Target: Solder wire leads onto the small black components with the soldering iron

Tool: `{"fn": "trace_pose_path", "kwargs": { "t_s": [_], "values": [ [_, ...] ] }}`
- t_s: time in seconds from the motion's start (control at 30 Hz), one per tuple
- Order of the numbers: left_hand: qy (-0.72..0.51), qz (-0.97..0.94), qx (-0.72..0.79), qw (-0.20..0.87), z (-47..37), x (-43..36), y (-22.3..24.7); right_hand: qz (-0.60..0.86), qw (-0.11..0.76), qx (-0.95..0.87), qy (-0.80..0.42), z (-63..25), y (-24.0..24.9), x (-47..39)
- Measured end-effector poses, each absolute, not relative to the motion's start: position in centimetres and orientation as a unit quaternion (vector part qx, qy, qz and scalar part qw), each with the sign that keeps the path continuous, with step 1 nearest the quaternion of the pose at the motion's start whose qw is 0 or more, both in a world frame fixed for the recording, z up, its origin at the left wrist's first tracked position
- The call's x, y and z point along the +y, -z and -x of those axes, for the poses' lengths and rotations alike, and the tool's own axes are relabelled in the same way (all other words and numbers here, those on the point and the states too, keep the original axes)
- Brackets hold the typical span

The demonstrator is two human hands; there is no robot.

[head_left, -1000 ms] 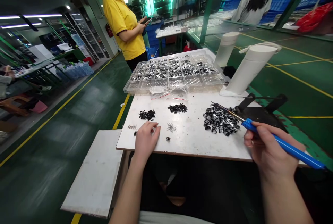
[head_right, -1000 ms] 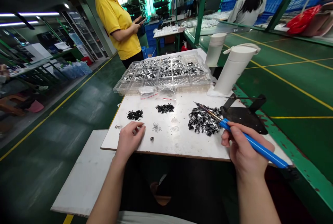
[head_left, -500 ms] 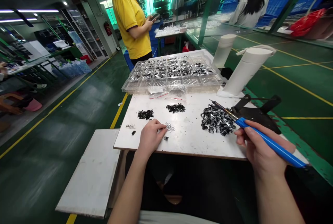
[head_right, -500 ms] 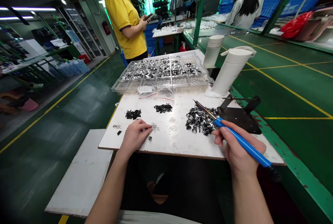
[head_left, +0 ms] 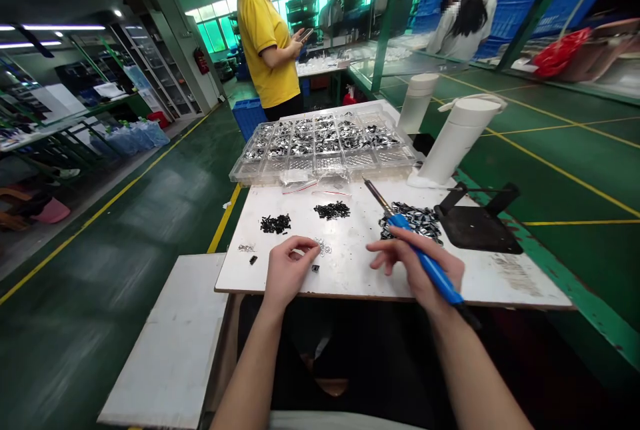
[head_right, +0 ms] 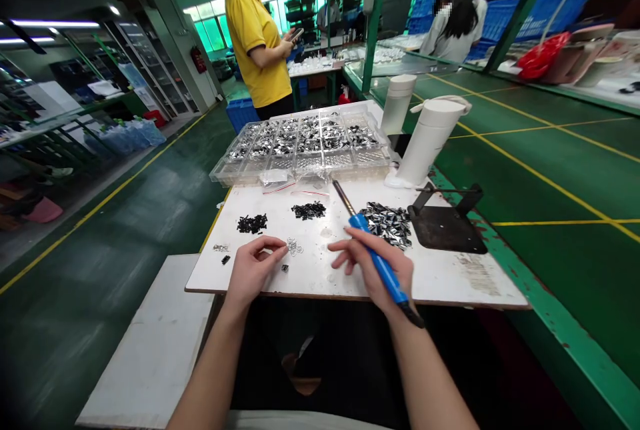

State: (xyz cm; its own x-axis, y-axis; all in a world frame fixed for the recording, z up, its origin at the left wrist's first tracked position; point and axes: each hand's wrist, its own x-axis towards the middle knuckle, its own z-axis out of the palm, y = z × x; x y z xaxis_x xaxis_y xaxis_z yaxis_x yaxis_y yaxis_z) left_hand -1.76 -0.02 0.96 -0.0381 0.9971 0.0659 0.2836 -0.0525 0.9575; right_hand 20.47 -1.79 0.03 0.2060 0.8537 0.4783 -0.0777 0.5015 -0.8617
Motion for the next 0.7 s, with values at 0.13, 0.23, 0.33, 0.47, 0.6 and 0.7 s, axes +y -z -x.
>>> {"fn": "trace_pose_path", "kwargs": {
  "t_s": [0.13, 0.23, 0.33, 0.47, 0.6, 0.7],
  "values": [
    [-0.514, -0.502, 0.513, 0.47, 0.0, -2.1, -1.7, 0.353, 0.639, -0.604, -0.32, -17.6, -0.4, -1.7],
    [-0.539, -0.491, 0.499, 0.468, -0.9, -3.1, -1.9, 0.359, 0.627, -0.609, -0.329, -16.7, -0.4, -2.1],
    [-0.538, -0.502, 0.505, 0.45, -1.2, -3.6, -1.9, 0.374, 0.609, -0.608, -0.347, -16.7, -0.1, -2.3],
    [-0.529, -0.53, 0.506, 0.428, -1.5, -3.8, -1.6, 0.379, 0.597, -0.608, -0.361, -17.2, 0.5, -2.3],
    [-0.518, -0.555, 0.501, 0.415, -0.9, -3.9, -1.5, 0.373, 0.605, -0.616, -0.34, -17.3, 0.8, -2.1],
    [-0.46, -0.633, 0.52, 0.343, 0.6, -3.6, -1.3, 0.391, 0.633, -0.588, -0.316, -17.3, 1.0, -1.9]
  ]
}}
